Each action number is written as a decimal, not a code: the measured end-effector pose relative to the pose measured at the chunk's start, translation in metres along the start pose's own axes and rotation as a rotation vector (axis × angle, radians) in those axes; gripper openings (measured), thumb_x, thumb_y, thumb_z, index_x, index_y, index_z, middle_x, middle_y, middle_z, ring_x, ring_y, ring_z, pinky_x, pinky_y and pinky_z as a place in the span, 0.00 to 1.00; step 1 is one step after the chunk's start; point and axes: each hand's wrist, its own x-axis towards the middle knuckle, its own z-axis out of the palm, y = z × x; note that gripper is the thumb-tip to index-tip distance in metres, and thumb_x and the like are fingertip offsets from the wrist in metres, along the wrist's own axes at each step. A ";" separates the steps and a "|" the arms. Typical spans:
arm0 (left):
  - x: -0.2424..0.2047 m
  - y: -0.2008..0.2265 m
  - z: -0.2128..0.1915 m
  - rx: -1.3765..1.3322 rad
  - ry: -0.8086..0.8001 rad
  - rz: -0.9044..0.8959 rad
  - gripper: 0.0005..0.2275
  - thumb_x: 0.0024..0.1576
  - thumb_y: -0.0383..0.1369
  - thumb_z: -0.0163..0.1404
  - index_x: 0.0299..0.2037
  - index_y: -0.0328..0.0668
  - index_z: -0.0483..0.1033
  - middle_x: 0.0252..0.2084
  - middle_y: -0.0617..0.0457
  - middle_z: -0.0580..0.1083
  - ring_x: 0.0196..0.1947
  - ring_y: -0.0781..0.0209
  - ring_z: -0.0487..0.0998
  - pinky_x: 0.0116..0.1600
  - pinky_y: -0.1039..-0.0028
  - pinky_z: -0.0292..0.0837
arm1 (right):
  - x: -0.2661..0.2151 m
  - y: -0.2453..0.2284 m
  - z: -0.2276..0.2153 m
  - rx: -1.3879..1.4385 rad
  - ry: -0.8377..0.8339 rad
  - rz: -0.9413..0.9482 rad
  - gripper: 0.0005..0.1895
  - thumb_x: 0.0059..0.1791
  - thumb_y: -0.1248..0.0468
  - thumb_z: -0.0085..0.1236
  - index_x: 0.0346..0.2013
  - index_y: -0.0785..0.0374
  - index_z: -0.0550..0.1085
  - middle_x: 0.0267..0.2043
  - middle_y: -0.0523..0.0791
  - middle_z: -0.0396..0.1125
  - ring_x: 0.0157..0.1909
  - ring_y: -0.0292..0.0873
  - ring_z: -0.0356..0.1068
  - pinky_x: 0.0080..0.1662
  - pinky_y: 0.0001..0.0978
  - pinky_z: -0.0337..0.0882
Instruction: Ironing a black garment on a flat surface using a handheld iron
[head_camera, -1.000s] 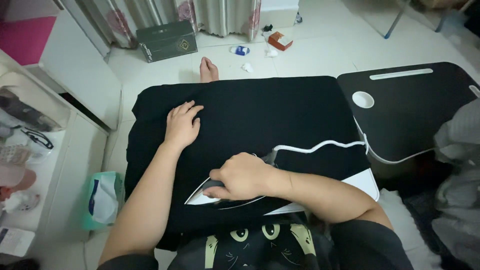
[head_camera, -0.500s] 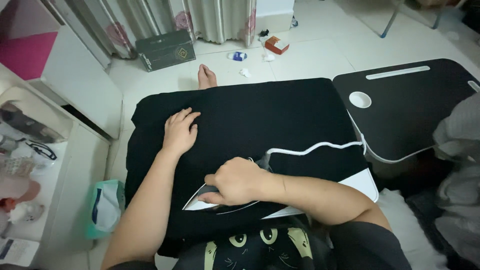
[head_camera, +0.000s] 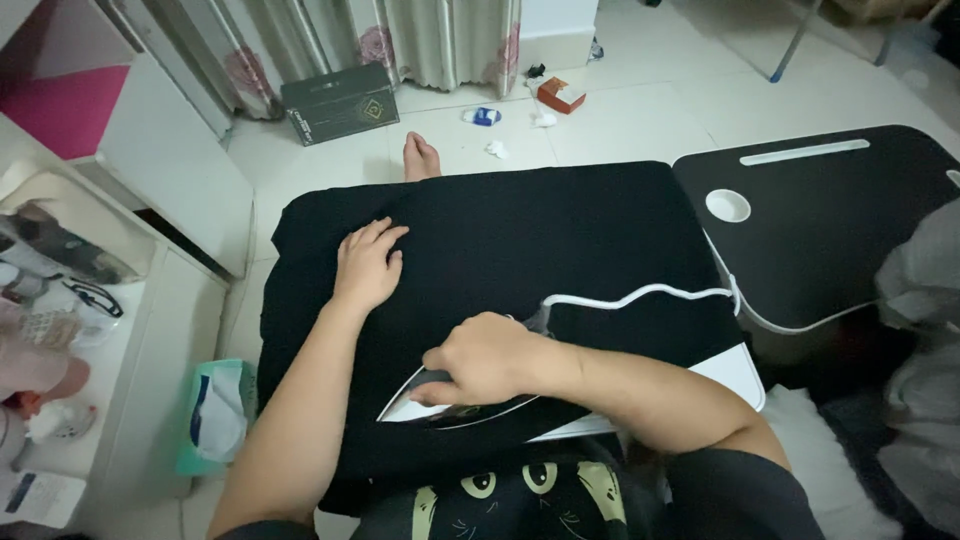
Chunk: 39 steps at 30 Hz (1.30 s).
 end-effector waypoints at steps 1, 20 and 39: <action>0.000 0.000 -0.001 0.009 -0.001 -0.001 0.19 0.63 0.32 0.43 0.64 0.59 0.69 0.69 0.48 0.63 0.72 0.48 0.57 0.72 0.45 0.44 | -0.001 0.000 -0.003 0.004 -0.015 0.003 0.24 0.50 0.41 0.42 0.25 0.55 0.72 0.18 0.50 0.70 0.26 0.59 0.74 0.33 0.46 0.72; 0.003 -0.006 0.005 0.039 0.028 0.027 0.18 0.62 0.34 0.45 0.63 0.58 0.70 0.68 0.48 0.64 0.71 0.48 0.58 0.72 0.47 0.46 | 0.009 -0.017 0.016 -0.162 0.135 0.044 0.25 0.50 0.40 0.41 0.28 0.57 0.72 0.20 0.52 0.70 0.28 0.57 0.76 0.32 0.50 0.73; 0.004 -0.006 0.006 0.033 0.028 0.018 0.18 0.61 0.33 0.46 0.63 0.59 0.71 0.68 0.49 0.64 0.71 0.49 0.59 0.72 0.47 0.46 | 0.003 -0.004 -0.005 -0.042 0.012 0.016 0.27 0.50 0.38 0.39 0.28 0.56 0.74 0.22 0.50 0.72 0.30 0.57 0.76 0.35 0.47 0.73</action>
